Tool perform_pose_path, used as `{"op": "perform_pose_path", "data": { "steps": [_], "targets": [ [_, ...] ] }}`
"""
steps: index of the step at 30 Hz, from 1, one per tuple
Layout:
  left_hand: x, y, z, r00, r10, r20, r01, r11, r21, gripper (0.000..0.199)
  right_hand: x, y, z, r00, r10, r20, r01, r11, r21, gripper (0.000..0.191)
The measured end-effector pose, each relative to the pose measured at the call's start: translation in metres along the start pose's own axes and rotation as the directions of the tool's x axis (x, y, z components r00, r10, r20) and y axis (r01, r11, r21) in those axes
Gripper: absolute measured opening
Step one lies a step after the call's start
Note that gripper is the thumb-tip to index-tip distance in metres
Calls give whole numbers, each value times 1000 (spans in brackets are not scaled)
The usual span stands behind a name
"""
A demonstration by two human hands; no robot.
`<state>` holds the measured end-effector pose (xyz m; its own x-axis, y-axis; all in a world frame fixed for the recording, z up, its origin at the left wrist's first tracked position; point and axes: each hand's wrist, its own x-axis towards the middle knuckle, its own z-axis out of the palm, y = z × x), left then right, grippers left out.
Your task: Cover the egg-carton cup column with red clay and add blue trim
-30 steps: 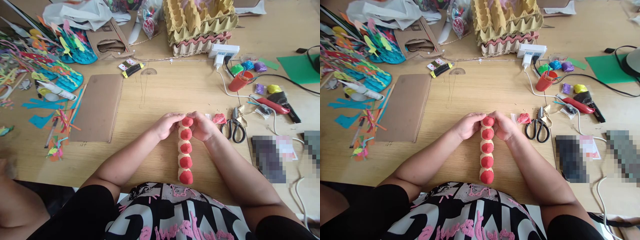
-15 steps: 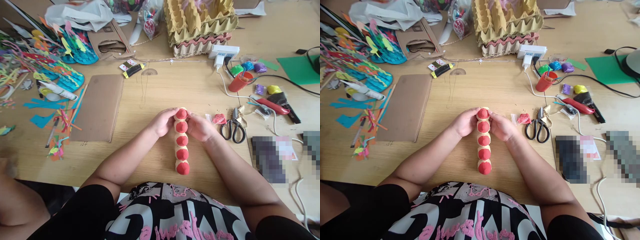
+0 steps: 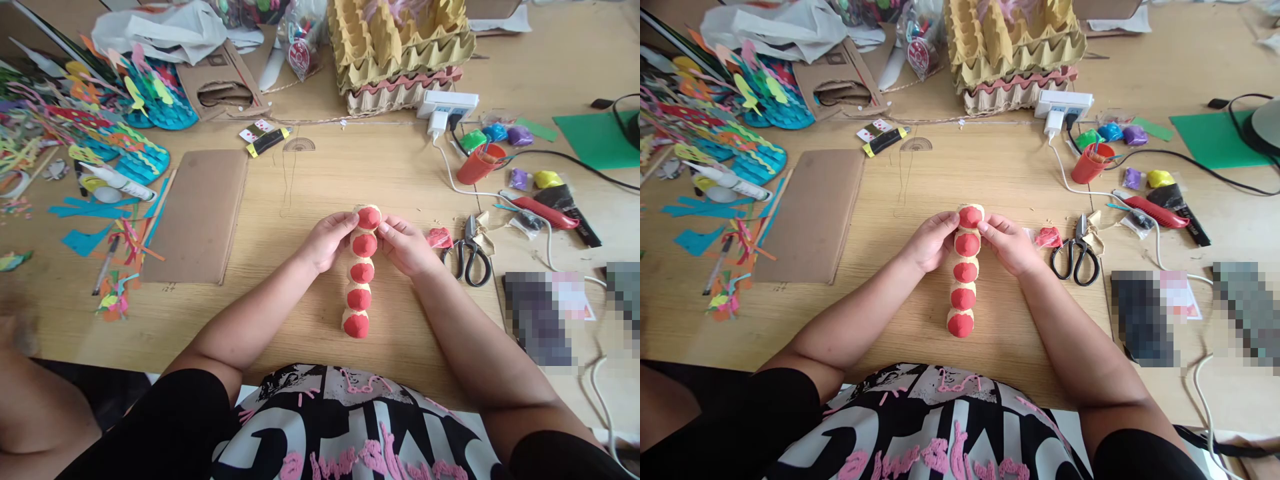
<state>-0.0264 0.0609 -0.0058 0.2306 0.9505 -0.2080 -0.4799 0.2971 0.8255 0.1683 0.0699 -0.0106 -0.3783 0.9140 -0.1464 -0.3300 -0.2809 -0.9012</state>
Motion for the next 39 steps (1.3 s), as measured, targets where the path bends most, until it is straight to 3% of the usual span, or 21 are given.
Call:
{"op": "perform_pose_path", "data": {
  "steps": [4, 8, 19, 27, 32, 39],
  "targets": [
    [-1, 0, 3, 998, -31, -55, 30, 999, -24, 46, -2, -6, 0, 996, -80, -32, 73, 981, -181, 44],
    [-1, 2, 3, 997, -65, -36, 64, 997, -33, 47, -3, -8, 2, 987, -137, -80, 109, 954, -281, 37],
    [-2, 2, 3, 999, -43, -31, 44, 998, 49, 46, -4, -8, 2, 963, -227, -142, 161, 914, -372, 37],
    [-2, 1, 1, 1000, -15, -6, 15, 1000, 17, 50, 1, 4, -6, 984, -117, -137, 99, 987, -130, 52],
    [-3, 1, 1, 998, -50, 32, 51, 998, -39, 42, 0, 2, 2, 993, -17, -120, 21, 999, 34, 48],
    [-4, 0, -1, 996, -4, 89, 5, 1000, 0, 49, -3, 2, 9, 998, 14, -69, -5, 991, 133, 48]
  ]
}}
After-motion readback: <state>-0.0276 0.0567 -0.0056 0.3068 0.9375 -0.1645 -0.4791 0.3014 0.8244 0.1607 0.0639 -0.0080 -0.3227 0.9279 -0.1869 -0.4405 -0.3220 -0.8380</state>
